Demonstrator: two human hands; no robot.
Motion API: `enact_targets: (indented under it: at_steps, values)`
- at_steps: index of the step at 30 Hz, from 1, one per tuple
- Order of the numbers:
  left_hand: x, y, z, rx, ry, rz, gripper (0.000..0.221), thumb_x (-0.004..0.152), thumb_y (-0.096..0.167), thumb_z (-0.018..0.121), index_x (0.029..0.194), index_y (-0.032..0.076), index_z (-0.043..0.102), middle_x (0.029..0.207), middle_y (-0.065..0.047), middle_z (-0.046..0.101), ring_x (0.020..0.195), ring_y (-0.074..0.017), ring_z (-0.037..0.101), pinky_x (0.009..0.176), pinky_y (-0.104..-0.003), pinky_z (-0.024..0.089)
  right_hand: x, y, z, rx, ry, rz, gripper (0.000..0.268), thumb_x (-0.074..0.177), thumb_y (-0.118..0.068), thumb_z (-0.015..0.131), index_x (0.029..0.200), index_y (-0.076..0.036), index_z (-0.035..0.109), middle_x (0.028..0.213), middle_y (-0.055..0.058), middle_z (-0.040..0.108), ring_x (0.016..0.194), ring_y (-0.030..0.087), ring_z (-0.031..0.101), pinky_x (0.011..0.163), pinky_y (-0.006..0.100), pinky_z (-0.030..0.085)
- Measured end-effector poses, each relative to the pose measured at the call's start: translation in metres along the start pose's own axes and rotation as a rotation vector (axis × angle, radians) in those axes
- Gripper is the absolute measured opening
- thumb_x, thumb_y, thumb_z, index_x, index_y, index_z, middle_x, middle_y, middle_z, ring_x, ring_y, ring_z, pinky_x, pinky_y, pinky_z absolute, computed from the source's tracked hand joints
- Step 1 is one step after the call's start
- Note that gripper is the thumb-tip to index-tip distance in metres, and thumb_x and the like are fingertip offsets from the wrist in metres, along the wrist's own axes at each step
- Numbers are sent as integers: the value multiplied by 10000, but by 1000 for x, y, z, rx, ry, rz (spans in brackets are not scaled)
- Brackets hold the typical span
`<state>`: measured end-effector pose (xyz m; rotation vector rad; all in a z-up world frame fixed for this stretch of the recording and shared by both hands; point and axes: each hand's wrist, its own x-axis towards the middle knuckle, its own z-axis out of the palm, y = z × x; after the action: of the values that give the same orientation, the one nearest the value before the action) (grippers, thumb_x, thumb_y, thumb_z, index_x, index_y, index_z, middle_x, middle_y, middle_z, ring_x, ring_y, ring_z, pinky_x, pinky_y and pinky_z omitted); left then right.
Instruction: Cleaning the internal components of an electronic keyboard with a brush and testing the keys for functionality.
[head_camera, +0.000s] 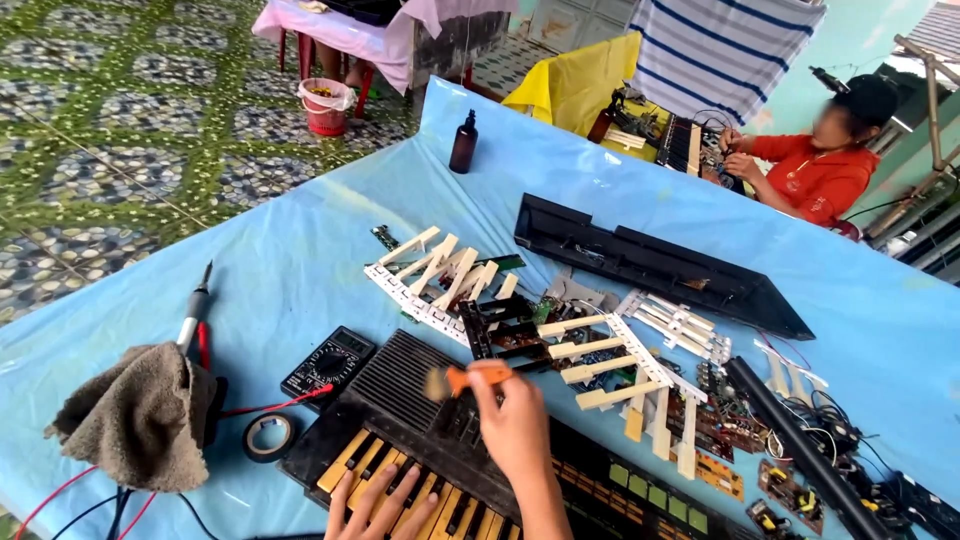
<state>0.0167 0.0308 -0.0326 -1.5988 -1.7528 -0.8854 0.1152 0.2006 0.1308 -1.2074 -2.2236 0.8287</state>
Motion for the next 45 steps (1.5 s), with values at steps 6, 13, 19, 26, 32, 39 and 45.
enact_targets:
  at_steps: [6,13,19,26,32,39,45]
  values:
    - [1,-4,-11,48,-108,98,765,944,834,518,1511,321,506,1444,-4,600,1322,-297,554,1098,-594,384,0,10,-22,277,-138,-64,299,1026,-209,532,1188,-108,762,710,60,689,476,96,451,446,245,339]
    - [-1,-12,-20,24,-198,135,735,1031,766,295,1622,334,354,1603,16,425,1489,-253,373,1184,-619,270,11,29,-12,273,203,-53,365,993,-342,548,1089,-99,803,999,23,799,669,182,730,675,347,550]
    - [4,-12,-35,67,-237,182,739,1055,738,228,1660,316,281,1661,-8,335,1565,-290,244,1264,-600,145,6,24,-6,180,245,94,312,999,-306,589,1226,-207,779,674,46,737,594,138,681,565,282,501]
    - [5,-13,-36,-1,-258,162,708,1081,712,253,1665,316,308,1664,-18,345,1563,-290,246,1238,-602,154,0,3,2,307,38,78,298,988,-300,580,1035,-87,784,929,47,749,445,107,471,464,279,367]
    - [6,-15,-39,-147,-331,149,671,1123,672,258,1654,276,365,1646,-82,368,1525,-349,260,1175,-662,139,11,-30,18,346,25,139,337,993,-301,592,1226,-155,786,652,65,718,451,102,412,472,288,319]
    - [-1,-14,-27,-71,-226,148,676,1102,695,269,1645,306,380,1637,-42,407,1523,-319,311,1201,-652,167,50,-30,23,170,-120,115,368,1015,-356,554,1215,-152,786,614,62,701,377,79,305,397,258,207]
    - [-2,-14,-19,-167,-219,139,672,1118,687,259,1581,254,481,1529,-107,523,1409,-383,437,1120,-703,227,62,-33,34,70,90,106,245,1032,-215,565,1138,-117,762,946,56,805,550,123,691,417,202,568]
